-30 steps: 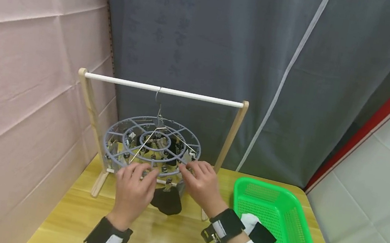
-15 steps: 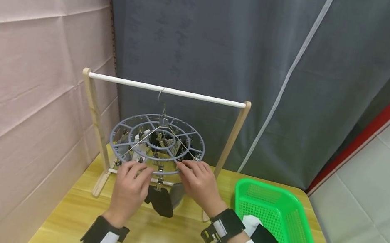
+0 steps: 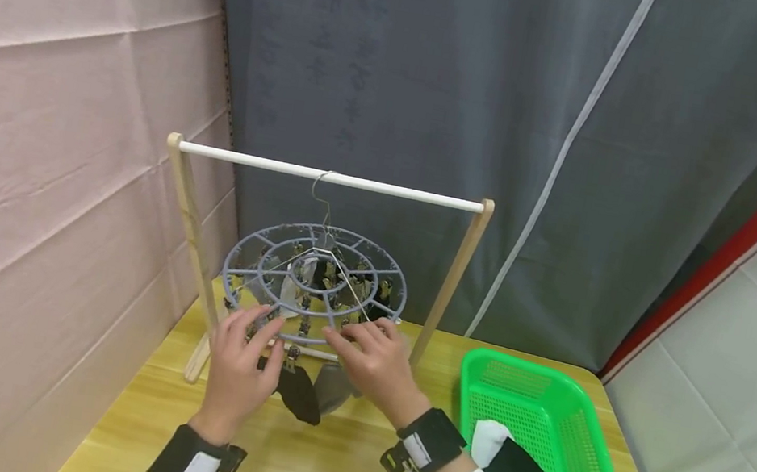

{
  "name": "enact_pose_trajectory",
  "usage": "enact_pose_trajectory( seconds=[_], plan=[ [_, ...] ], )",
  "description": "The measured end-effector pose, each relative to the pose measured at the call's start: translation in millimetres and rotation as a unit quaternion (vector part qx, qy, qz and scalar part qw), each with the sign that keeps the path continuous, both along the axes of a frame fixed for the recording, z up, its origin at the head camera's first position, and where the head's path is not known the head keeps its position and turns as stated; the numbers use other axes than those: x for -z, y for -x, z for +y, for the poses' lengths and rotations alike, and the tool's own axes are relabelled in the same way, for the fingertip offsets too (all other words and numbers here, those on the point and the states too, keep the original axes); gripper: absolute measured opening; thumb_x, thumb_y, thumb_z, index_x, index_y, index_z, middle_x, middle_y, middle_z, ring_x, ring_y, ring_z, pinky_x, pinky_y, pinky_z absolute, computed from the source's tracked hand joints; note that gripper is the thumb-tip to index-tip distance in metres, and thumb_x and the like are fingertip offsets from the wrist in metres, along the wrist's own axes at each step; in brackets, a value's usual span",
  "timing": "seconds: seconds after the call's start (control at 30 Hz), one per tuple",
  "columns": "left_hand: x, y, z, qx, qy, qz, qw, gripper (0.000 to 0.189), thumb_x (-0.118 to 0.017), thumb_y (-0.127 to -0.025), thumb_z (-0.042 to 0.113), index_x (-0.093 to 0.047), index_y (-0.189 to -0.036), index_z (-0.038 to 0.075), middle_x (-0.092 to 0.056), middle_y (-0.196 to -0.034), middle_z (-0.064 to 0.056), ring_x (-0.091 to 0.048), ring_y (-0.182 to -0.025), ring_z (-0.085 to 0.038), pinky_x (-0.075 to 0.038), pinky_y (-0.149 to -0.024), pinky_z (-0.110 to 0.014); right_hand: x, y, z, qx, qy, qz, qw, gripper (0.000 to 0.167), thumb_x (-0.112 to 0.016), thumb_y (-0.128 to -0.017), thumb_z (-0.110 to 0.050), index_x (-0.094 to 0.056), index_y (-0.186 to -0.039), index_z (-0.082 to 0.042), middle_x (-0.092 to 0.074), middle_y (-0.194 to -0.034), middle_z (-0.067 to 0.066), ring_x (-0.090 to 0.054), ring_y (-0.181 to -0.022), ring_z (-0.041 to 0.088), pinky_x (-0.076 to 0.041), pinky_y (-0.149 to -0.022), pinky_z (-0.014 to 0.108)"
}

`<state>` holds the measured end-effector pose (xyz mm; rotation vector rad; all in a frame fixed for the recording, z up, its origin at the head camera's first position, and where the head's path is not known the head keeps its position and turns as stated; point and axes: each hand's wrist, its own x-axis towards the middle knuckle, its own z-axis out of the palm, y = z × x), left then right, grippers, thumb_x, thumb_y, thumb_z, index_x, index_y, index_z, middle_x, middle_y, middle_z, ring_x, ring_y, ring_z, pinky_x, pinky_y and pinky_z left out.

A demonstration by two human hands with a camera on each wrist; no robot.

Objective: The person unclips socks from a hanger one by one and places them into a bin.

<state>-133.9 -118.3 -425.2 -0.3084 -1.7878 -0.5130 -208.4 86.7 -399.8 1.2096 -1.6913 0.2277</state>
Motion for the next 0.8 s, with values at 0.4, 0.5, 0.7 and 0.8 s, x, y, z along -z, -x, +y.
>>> enact_pose_trajectory(
  seconds=[0.4,0.5,0.7,0.8],
  plan=[
    [25.1,-12.5,-1.9,0.025,0.026,-0.117,0.9925,0.048,-0.041,-0.103,0.036,-0.068,-0.096,-0.003,-0.073,-0.090,-0.016,-0.062,-0.091,-0.031,-0.044,-0.080,-0.045,2.7,-9.9,-9,-0.004,0.027,-0.008,0.9996,0.017,-0.060,-0.095,-0.020,-0.073,-0.106,-0.022,-0.072,-0.088,-0.004,-0.064,-0.074,0.011,-0.045,-0.076,0.032],
    [28.4,-13.1,-0.5,0.045,0.020,-0.154,0.9869,0.047,-0.042,-0.103,0.037,-0.068,-0.098,-0.002,-0.074,-0.094,-0.015,-0.060,-0.096,-0.031,-0.041,-0.082,-0.046,4.4,-10.3,-10,-0.004,0.030,-0.018,0.9994,0.017,-0.059,-0.096,-0.023,-0.073,-0.105,-0.020,-0.072,-0.089,-0.003,-0.064,-0.076,0.012,-0.045,-0.077,0.032],
    [29.6,-9.2,3.7,0.059,-0.009,-0.133,0.9893,0.049,-0.049,-0.099,0.042,-0.070,-0.090,-0.001,-0.072,-0.085,-0.013,-0.060,-0.087,-0.028,-0.036,-0.075,-0.041,6.5,-13.1,-10,-0.007,0.024,-0.046,0.9986,0.024,-0.074,-0.084,-0.024,-0.073,-0.107,-0.018,-0.071,-0.093,-0.002,-0.065,-0.082,0.013,-0.044,-0.081,0.033],
    [28.6,-9.7,6.6,0.073,-0.040,-0.149,0.9853,0.043,-0.056,-0.095,0.041,-0.071,-0.089,0.001,-0.071,-0.084,-0.012,-0.059,-0.085,-0.024,-0.034,-0.075,-0.038,9.2,-15.1,-11,-0.017,0.037,-0.058,0.9975,0.032,-0.078,-0.078,-0.023,-0.072,-0.109,-0.015,-0.070,-0.099,0.000,-0.064,-0.090,0.015,-0.044,-0.083,0.035]
  ],
)
